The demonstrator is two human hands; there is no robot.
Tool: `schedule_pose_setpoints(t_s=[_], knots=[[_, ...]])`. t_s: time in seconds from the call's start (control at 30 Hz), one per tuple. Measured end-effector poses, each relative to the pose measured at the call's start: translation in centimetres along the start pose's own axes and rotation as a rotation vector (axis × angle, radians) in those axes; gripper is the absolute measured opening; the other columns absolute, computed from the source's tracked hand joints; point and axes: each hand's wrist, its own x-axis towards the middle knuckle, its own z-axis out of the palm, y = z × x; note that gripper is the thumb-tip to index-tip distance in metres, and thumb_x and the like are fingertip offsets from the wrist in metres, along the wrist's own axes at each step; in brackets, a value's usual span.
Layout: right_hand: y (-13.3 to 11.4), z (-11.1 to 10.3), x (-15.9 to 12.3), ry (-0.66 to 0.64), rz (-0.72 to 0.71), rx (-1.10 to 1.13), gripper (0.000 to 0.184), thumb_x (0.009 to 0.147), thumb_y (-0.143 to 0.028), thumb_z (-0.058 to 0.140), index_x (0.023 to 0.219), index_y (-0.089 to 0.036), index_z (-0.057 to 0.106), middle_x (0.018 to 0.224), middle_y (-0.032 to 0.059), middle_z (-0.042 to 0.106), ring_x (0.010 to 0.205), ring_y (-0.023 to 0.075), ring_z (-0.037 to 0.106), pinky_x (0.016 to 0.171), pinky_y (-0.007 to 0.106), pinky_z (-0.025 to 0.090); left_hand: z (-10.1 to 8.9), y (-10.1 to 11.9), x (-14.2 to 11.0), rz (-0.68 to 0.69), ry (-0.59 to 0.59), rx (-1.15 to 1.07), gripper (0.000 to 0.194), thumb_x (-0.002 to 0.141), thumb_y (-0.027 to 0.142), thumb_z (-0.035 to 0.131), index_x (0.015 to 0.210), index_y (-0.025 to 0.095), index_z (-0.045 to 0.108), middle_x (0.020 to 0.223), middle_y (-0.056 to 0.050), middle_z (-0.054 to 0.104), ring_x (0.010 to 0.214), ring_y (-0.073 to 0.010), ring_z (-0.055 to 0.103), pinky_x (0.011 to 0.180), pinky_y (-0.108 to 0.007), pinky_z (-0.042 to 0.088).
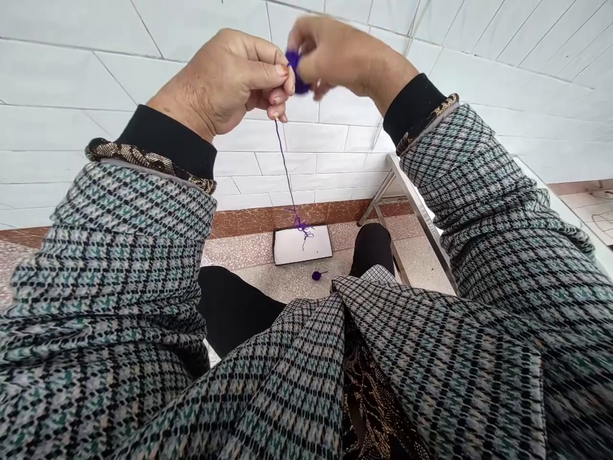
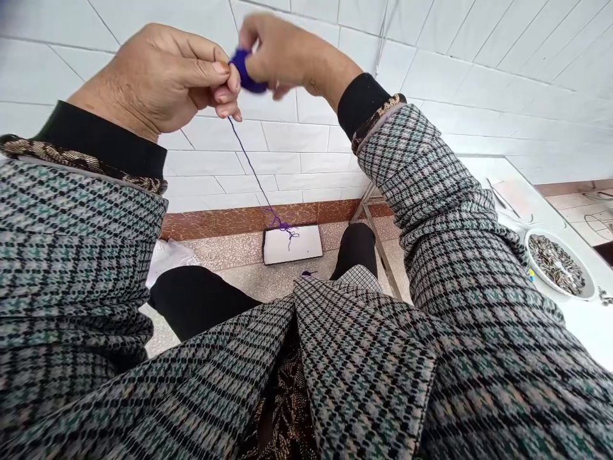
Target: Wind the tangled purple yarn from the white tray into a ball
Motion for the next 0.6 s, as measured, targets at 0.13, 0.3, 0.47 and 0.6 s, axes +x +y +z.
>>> schedule_pose_setpoints(t_s=[0.13, 0.3, 0.47, 0.6], knots=[[2.0, 1.1, -0.2, -0.1, -0.001, -0.082, 0.024, 0.087, 0.01, 0.07, 0.106, -0.004, 0.068, 0.089, -0.0008, 0.067, 0.077, 0.0033, 0.069, 0.088, 0.013, 0.067, -0.7, -0.5, 0.0, 0.004, 0.078, -0.036, 0.036, 0.075, 0.049, 0.095, 0.069, 0.021, 0.074, 0.063, -0.005, 0.056, 0.056, -0.0153, 0.051, 0.096, -0.064, 0.069], [2.0, 1.6, 0.5, 0.066, -0.163, 0.119, 0.032, 0.091, 0.013, 0.041, 0.105, -0.006, 0.061, 0.077, 0.0009, 0.065, 0.059, 0.0058, 0.062, 0.059, 0.01, 0.06, -0.5, -1.2, -0.3, -0.103, 0.135, -0.058, 0.021, 0.074, 0.029, 0.085, 0.069, 0.017, 0.069, 0.073, -0.007, 0.056, 0.066, -0.0178, 0.055, 0.11, -0.076, 0.057], [0.5, 2.9, 1.3, 0.345, -0.338, 0.45, 0.019, 0.121, -0.011, 0.035, 0.105, -0.016, 0.045, 0.089, -0.0047, 0.049, 0.068, 0.0005, 0.058, 0.07, 0.007, 0.057, 0.2, -2.3, 0.1, -0.122, 0.065, -0.047, 0.025, 0.074, 0.039, 0.081, 0.066, 0.019, 0.068, 0.066, -0.008, 0.053, 0.064, -0.0227, 0.056, 0.104, -0.079, 0.057], [0.2, 2.8, 1.8, 0.521, -0.295, 0.152, 0.014, 0.117, -0.009, 0.044, 0.105, -0.016, 0.042, 0.097, -0.0034, 0.047, 0.074, 0.0015, 0.051, 0.067, 0.005, 0.049, 0.5, -2.4, 0.3, -0.125, -0.07, -0.016, 0.029, 0.08, 0.04, 0.081, 0.065, 0.018, 0.069, 0.069, -0.01, 0.055, 0.066, -0.025, 0.058, 0.106, -0.086, 0.049]])
